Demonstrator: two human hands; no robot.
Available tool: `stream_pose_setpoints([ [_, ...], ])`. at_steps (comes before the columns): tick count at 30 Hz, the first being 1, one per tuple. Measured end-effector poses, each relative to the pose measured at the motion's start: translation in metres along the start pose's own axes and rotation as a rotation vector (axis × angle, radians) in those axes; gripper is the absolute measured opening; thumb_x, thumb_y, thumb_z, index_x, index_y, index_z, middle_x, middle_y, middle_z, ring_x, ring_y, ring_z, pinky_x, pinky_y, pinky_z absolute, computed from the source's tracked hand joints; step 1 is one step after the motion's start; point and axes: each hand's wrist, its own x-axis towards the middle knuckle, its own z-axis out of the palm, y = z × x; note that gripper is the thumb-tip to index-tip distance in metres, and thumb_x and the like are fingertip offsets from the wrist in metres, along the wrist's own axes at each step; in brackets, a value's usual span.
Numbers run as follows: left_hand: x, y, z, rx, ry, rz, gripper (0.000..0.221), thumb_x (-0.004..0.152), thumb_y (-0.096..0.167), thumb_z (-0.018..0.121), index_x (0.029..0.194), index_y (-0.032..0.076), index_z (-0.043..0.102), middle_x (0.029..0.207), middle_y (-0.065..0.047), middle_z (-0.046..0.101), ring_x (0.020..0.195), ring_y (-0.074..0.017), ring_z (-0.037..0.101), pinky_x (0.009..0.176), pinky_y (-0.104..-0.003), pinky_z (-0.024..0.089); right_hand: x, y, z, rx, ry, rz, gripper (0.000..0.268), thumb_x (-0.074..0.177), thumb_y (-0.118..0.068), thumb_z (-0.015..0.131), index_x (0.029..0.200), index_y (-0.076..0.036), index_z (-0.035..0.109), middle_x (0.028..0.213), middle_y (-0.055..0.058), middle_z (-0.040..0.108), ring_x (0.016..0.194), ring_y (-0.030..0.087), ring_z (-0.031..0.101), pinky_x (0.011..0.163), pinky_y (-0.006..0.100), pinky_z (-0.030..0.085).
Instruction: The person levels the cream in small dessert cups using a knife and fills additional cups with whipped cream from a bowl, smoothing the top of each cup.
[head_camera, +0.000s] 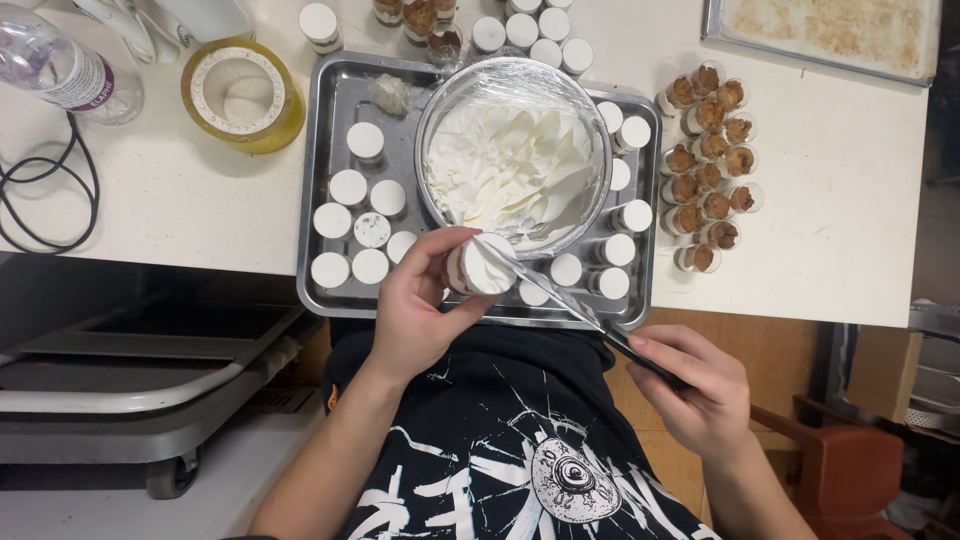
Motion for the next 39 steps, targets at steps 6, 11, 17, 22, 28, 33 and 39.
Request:
stream_pose_setpoints([
  [6, 0.0, -0.006, -0.004, 0.029, -0.019, 0.01, 0.06, 0.084, -0.015, 0.078, 0.138, -0.001, 0.055, 0.133, -0.008, 0.06, 0.127, -0.0177, 0.061, 0.112, -0.034, 0.051, -0.001, 0.002, -0.004, 0.001, -0.066, 0.007, 0.036, 0.081, 0.008, 0.076, 0.115, -0.002, 0.072, 0.104, 0.012, 0.072, 0.079, 0.011, 0.067, 0.062, 0.021, 0.051],
  [11, 0.001, -0.01, -0.007, 0.004, -0.032, -0.016, 0.063, 0.083, -0.017, 0.078, 0.14, -0.002, 0.055, 0.133, -0.009, 0.062, 0.127, -0.0188, 0.061, 0.113, -0.035, 0.05, -0.004, 0.006, -0.004, 0.123, -0.122, -0.001, 0.035, 0.081, 0.008, 0.075, 0.115, -0.002, 0.072, 0.102, 0.011, 0.072, 0.076, 0.011, 0.065, 0.06, 0.02, 0.049],
  [17, 0.0, -0.015, -0.01, -0.047, -0.016, -0.062, 0.068, 0.08, -0.019, 0.072, 0.143, -0.005, 0.052, 0.135, -0.012, 0.062, 0.129, -0.0209, 0.061, 0.113, -0.035, 0.05, -0.014, 0.014, -0.006, 0.332, -0.135, 0.002, 0.035, 0.086, 0.008, 0.071, 0.12, 0.0, 0.071, 0.107, 0.014, 0.072, 0.083, 0.013, 0.067, 0.066, 0.022, 0.051],
  [22, -0.002, -0.014, -0.009, -0.158, -0.03, -0.171, 0.066, 0.083, -0.016, 0.074, 0.144, -0.005, 0.05, 0.134, -0.014, 0.063, 0.126, -0.0212, 0.063, 0.108, -0.037, 0.056, -0.022, 0.027, 0.001, 0.481, -0.026, 0.237, 0.034, 0.088, 0.009, 0.068, 0.121, 0.003, 0.069, 0.108, 0.018, 0.072, 0.069, 0.009, 0.06, 0.055, 0.02, 0.048],
  [28, -0.001, -0.022, -0.009, -0.2, -0.006, -0.182, 0.066, 0.083, -0.014, 0.075, 0.143, -0.006, 0.049, 0.133, -0.014, 0.062, 0.125, -0.0213, 0.063, 0.107, -0.037, 0.055, -0.016, 0.046, 0.014, 0.678, 0.063, 0.568, 0.037, 0.09, 0.003, 0.063, 0.127, 0.002, 0.066, 0.095, 0.015, 0.076, 0.057, 0.011, 0.06, 0.046, 0.022, 0.045],
  [33, -0.002, -0.028, -0.013, -0.129, 0.097, -0.18, 0.063, 0.084, -0.013, 0.074, 0.141, -0.006, 0.049, 0.131, -0.014, 0.062, 0.122, -0.0218, 0.064, 0.105, -0.037, 0.056, 0.002, 0.071, 0.032, 0.281, 0.076, 0.504, 0.034, 0.093, -0.002, 0.071, 0.127, 0.001, 0.07, 0.092, 0.01, 0.07, 0.068, 0.009, 0.057, 0.057, 0.022, 0.045],
  [39, -0.002, -0.033, -0.011, -0.132, 0.108, -0.201, 0.062, 0.083, -0.012, 0.075, 0.14, -0.007, 0.049, 0.128, -0.014, 0.062, 0.119, -0.0218, 0.065, 0.099, -0.037, 0.059, 0.005, 0.074, 0.041, -0.332, -0.039, 0.256, 0.032, 0.09, -0.006, 0.074, 0.121, -0.013, 0.073, 0.107, 0.009, 0.069, 0.077, 0.018, 0.069, 0.067, 0.031, 0.056],
])
